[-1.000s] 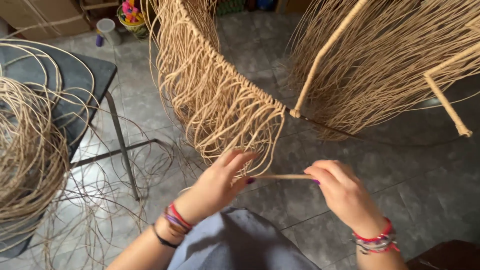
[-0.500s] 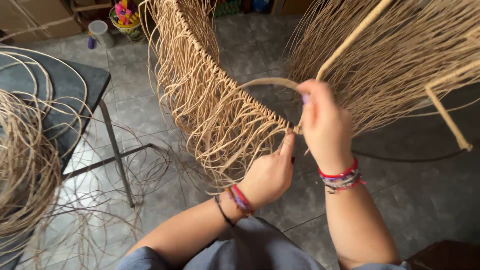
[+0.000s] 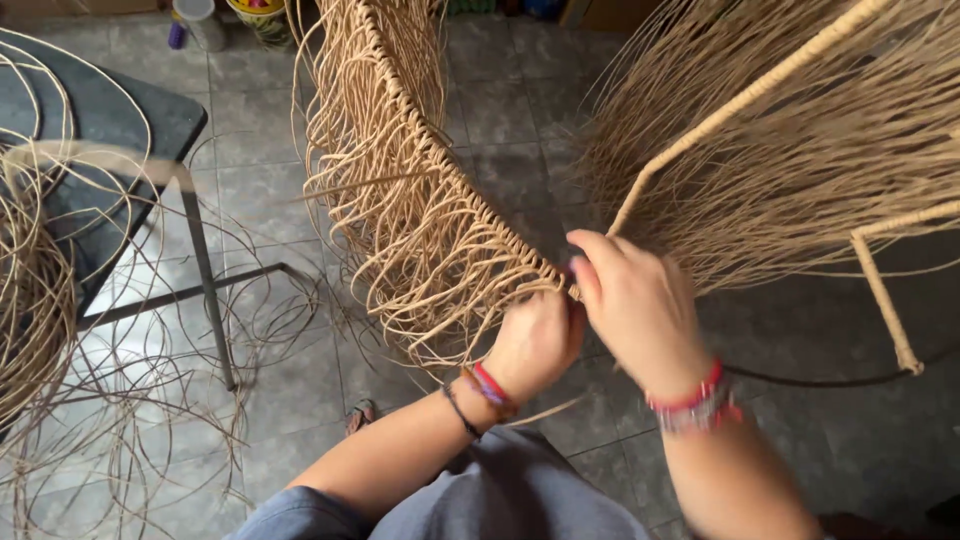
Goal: Weaving and tying wicker strands onto a circular frame to create a decorative fringe.
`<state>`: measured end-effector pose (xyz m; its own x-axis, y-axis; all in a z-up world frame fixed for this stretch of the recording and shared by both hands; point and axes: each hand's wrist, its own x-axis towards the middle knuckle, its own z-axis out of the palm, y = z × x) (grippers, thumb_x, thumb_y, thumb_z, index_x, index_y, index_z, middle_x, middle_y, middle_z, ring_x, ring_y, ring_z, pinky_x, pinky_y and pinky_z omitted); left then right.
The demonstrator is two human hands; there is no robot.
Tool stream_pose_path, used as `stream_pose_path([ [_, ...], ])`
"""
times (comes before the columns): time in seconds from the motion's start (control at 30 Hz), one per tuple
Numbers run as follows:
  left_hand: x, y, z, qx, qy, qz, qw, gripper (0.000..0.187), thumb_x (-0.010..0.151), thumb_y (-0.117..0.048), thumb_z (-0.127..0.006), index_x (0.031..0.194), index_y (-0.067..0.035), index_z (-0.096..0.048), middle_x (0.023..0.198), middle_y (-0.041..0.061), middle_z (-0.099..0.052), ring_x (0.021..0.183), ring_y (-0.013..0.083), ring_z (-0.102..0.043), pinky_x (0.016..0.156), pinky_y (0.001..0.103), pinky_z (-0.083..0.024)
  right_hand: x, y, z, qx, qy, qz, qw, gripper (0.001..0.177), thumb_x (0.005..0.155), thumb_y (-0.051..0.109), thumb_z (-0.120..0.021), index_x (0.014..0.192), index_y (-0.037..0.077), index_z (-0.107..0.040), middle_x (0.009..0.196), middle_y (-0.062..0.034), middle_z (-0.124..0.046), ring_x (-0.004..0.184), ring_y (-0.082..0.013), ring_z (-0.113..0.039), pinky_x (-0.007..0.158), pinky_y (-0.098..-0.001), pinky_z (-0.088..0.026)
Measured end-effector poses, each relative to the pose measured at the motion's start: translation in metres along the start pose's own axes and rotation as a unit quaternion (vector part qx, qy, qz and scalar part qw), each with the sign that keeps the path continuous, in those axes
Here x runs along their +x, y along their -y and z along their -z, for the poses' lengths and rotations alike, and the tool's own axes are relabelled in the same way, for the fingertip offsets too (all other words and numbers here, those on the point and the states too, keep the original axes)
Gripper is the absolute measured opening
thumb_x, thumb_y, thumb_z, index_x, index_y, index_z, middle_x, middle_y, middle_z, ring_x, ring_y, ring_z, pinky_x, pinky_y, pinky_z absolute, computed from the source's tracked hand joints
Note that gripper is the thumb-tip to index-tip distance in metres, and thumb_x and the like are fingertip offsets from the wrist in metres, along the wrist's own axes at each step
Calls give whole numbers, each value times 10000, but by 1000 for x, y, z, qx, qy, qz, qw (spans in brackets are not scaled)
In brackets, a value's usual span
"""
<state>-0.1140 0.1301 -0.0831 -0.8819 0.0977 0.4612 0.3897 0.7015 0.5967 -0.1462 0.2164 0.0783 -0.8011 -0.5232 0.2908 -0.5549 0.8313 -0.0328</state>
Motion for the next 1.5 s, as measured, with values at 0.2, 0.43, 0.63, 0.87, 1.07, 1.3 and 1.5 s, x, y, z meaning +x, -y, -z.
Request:
stream_pose_path([
  [0.2, -8, -17, 64, -410, 111, 217, 879, 192, 1002, -192, -550, 875, -145, -685, 527, -5, -646, 637, 232, -745, 574, 363, -558, -61, 41, -27, 192, -180, -61, 963, 580, 947, 43, -682, 1498, -16, -512, 1101, -111, -752, 833, -219, -738, 723, -322, -586],
  [0.43, -27, -3, 140, -263, 159, -18, 952, 155, 988, -185, -575, 853, -109, -584, 781, 82, -547, 651, 300, -593, 600, 421, -458, -99, 38, -48, 427, -42, -261, 865, 294, 997, 154, -572, 1247, 116, -722, 873, -31, -750, 649, -76, -656, 571, -217, -569],
  [0.63, 21, -10, 184, -363, 154, -176, 902, 189, 1059, -99, -333, 1012, 23, -471, 1363, 261, -494, 1240, 407, -586, 1070, 484, -512, -98, 35, -53, 313, -63, -42, 947, 260, 917, 19, -568, 1172, -22, -598, 839, -86, -547, 646, -200, -501, 647, -334, -444],
  [0.87, 50, -11, 154, -210, 110, 24, 971, 128, 967, -224, -620, 1007, -120, -555, 745, 142, -698, 731, 450, -716, 641, 520, -565, -74, 60, -60, 63, -351, -69, 932, 92, 873, 120, -851, 929, 140, -781, 665, 95, -582, 503, -92, -565, 535, -215, -511],
  [1.07, 50, -2, 171, -431, 149, 89, 886, 284, 1003, -143, -549, 1240, -134, -393, 771, 173, -721, 602, 361, -684, 558, 434, -553, -79, 49, -71, 29, -355, -55, 933, 69, 960, 188, -752, 999, 185, -809, 713, 64, -609, 596, -161, -635, 575, -293, -531],
  [1.3, -10, 26, 156, -590, 140, 61, 792, 477, 860, 118, -429, 1318, 4, -496, 1143, 258, -633, 919, 322, -704, 649, 440, -672, -72, 42, -59, 374, -184, -143, 898, 137, 889, -22, -714, 996, 34, -778, 860, -122, -780, 862, -299, -772, 738, -383, -595],
  [1.5, 9, 22, 158, -6, -98, -281, 955, 150, 970, -124, -604, 1069, -99, -714, 1180, 136, -656, 897, 301, -620, 725, 365, -589, -69, 38, -79, 527, -150, -190, 815, 128, 925, -73, -643, 981, -32, -751, 826, -134, -745, 817, -149, -665, 733, -350, -589],
])
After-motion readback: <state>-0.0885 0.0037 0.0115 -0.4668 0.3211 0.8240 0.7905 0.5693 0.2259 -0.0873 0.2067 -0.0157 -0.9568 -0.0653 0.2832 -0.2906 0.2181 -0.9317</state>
